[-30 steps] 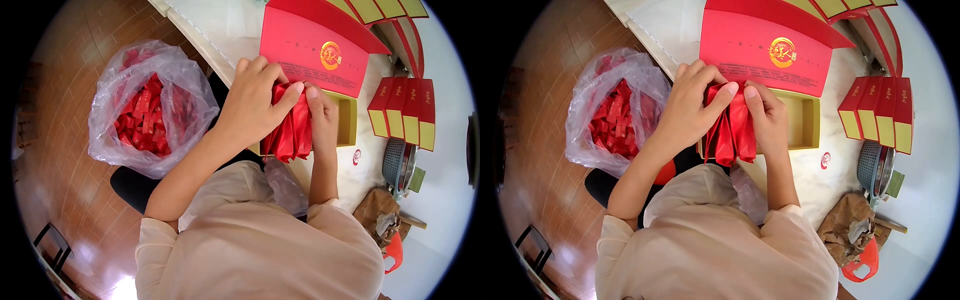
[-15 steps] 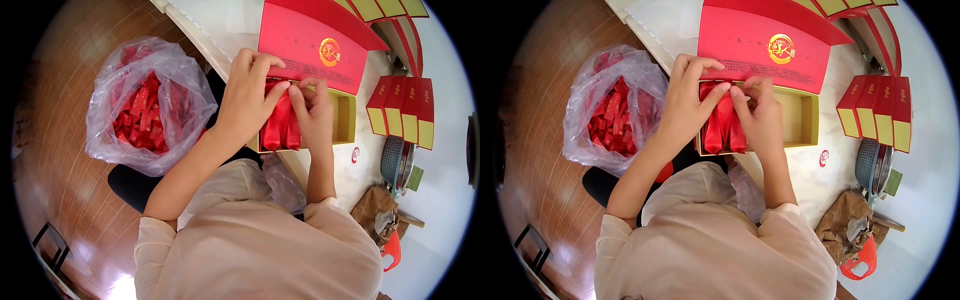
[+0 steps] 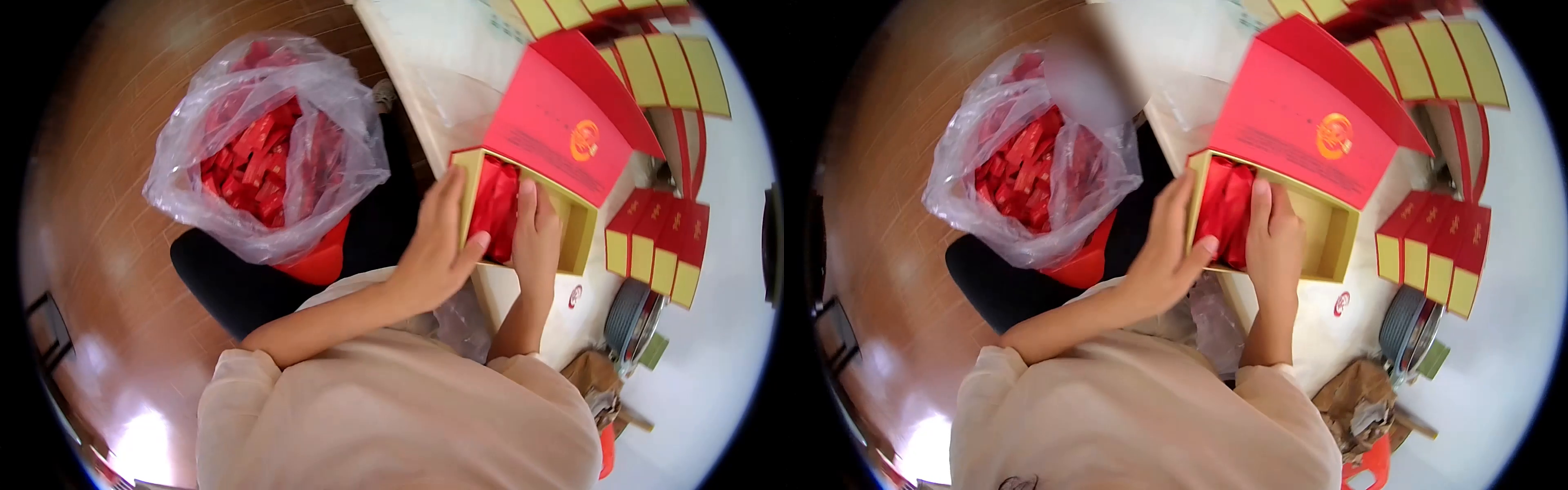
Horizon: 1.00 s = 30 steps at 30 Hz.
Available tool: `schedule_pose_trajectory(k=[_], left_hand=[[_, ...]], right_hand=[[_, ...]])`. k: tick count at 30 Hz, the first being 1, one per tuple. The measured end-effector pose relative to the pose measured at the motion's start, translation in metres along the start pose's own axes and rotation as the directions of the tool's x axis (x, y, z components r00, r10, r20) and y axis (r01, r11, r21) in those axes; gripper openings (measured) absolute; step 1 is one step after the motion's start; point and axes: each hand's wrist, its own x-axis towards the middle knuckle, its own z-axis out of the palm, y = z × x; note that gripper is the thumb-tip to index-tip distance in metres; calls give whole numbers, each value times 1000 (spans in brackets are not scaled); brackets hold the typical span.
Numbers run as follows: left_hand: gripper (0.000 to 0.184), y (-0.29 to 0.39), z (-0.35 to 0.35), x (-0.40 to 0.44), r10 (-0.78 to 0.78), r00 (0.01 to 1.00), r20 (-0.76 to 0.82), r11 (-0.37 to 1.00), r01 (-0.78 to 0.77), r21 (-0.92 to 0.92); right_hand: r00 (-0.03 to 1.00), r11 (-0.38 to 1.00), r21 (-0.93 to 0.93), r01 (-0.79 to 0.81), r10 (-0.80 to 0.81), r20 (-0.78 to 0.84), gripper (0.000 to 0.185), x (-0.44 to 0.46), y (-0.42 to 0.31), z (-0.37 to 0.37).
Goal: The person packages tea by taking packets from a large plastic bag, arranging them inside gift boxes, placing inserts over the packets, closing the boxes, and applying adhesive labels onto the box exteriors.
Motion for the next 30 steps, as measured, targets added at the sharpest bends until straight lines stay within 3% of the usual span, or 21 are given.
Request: schedule_pose_trajectory(k=[2,4,6,9,11,12,13,14,16,17,19,21,23,24,25,28,30], left_hand=[[73,1,4,2,-4,1000,-4,1000,4,-24],[77,-4,12,13,12,1000,-9,1000,-12,-10],[84,0,13,25,-5,998,56,987,-4,159],[90,-10,23,29,127,991,-42,945,-108,310],[89,-18,16,30,145,985,-92,938,-108,328],[85,-21,3,26,156,984,-83,978,-142,153],[80,-27,-11,20,169,983,-75,985,-171,-30],[61,-37,-26,14,179,965,-191,983,-185,-16],[42,-66,-59,-1,82,947,-310,997,-78,25],[37,-81,-77,-11,47,923,-382,996,-16,84],[30,-122,-112,-32,-39,869,-493,976,139,167],[27,-163,-145,-62,-172,827,-535,947,289,143],[23,-193,-175,-96,-367,745,-557,909,414,-46],[22,-205,-187,-112,-484,669,-564,864,466,-189],[21,-215,-199,-126,-504,633,-588,855,460,-237],[19,-227,-227,-157,-593,529,-607,797,493,-349],[19,-237,-237,-163,-702,422,-574,713,404,-573]], right_hand=[[989,989,-17,145,-145,22,37,-7,-8,0],[996,996,30,84,-84,13,39,-2,2,-3],[996,994,63,93,-92,-10,43,9,0,-1],[994,977,-188,101,-106,-21,49,29,12,10],[983,931,-357,71,-125,-131,48,27,2,9],[965,909,-408,81,-174,-197,47,24,-6,8],[967,898,-440,-12,-102,-235,40,23,-18,4],[969,894,-447,-8,-103,-225,40,22,-28,5],[833,909,-220,354,-413,-368,37,21,-45,14],[787,869,-178,462,-494,-370,26,19,-60,24],[725,771,-9,636,-602,-335,22,15,-79,60],[729,667,307,679,-659,-184,13,2,-112,129],[704,685,387,618,-701,117,17,1,-118,206],[698,704,491,513,-675,237,19,-1,-114,253],[735,795,500,344,-559,384,24,-8,-112,294],[655,887,297,354,-462,598,55,-8,-74,417],[633,861,45,506,-407,658,71,-10,-51,467]])
